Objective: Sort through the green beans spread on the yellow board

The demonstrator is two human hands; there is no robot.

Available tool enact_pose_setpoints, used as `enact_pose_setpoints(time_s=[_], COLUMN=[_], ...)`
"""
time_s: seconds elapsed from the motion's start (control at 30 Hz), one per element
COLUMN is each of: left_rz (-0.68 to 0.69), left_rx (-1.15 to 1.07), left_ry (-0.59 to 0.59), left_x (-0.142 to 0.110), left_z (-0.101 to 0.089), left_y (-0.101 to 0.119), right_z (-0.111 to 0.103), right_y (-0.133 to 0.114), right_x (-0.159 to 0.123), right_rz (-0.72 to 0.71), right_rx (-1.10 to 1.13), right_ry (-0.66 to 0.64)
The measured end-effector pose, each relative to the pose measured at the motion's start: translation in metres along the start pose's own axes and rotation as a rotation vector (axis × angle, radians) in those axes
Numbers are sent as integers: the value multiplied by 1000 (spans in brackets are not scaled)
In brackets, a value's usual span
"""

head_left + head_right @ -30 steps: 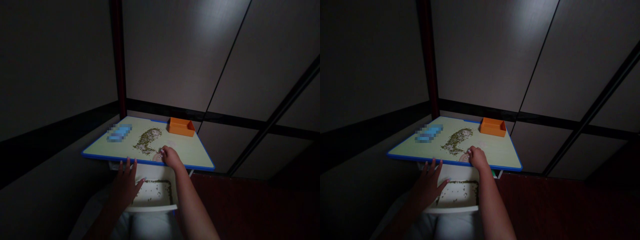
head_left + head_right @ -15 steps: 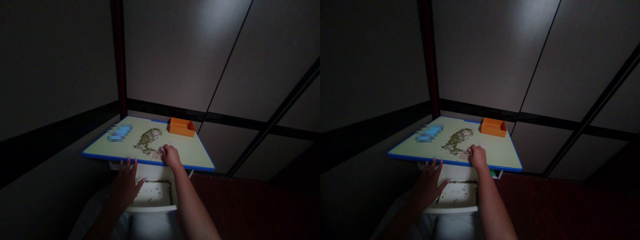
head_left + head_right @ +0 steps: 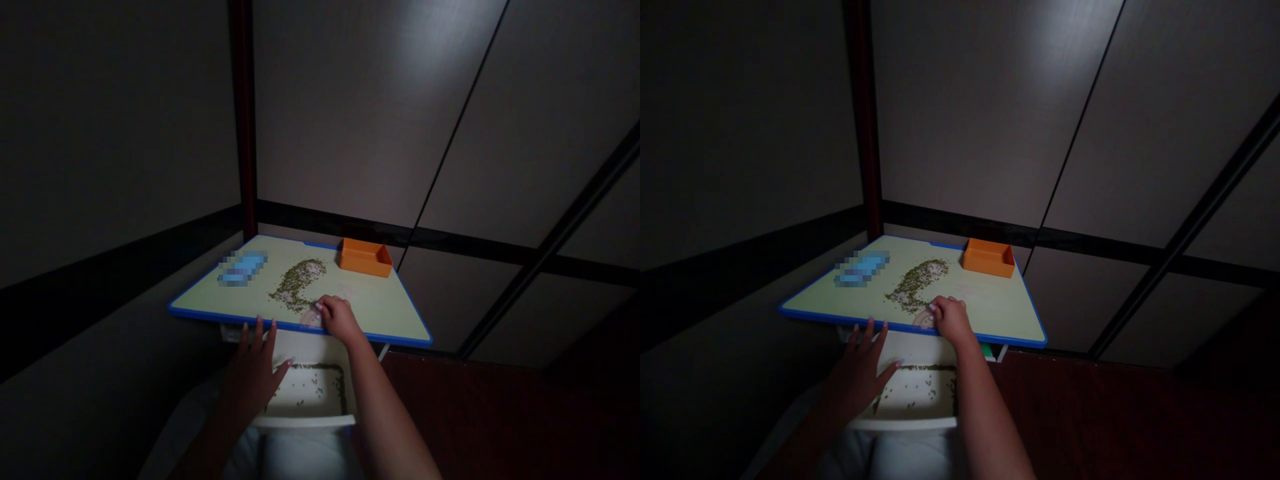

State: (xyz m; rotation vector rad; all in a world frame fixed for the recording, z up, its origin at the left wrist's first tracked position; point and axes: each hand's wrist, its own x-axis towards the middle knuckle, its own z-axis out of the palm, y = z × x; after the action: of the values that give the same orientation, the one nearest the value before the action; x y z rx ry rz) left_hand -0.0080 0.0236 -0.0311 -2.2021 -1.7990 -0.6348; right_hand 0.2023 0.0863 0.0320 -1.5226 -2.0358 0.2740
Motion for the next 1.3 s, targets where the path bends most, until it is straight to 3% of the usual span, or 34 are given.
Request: enact_pose_setpoints(time_s=[0.1, 0.2, 0.33, 0.57, 0.8, 1.07, 1.3], left_rz=[2, -7, 3, -15, -8, -11, 9], left_rx=[-11, -22, -11, 5, 4, 12, 17], left_ry=[1, 16, 21, -29, -37, -61, -11], left_x=[0, -1, -1, 0, 0, 1, 0], left_z=[3, 7, 5, -3, -4, -4, 1], left_y=[-2, -3, -2, 2, 1, 1, -1], right_z=[-3, -7, -9, -7, -6, -11, -13], right_y=[4, 12, 17, 13, 17, 19, 17], right_x=[0, -1, -2, 0, 0, -4, -4], right_rz=[75, 303, 447, 432, 297, 310, 335], right_rx=[-27, -139, -221, -220, -119, -141, -212], right_ry=[87, 213, 214, 151, 182, 165, 142])
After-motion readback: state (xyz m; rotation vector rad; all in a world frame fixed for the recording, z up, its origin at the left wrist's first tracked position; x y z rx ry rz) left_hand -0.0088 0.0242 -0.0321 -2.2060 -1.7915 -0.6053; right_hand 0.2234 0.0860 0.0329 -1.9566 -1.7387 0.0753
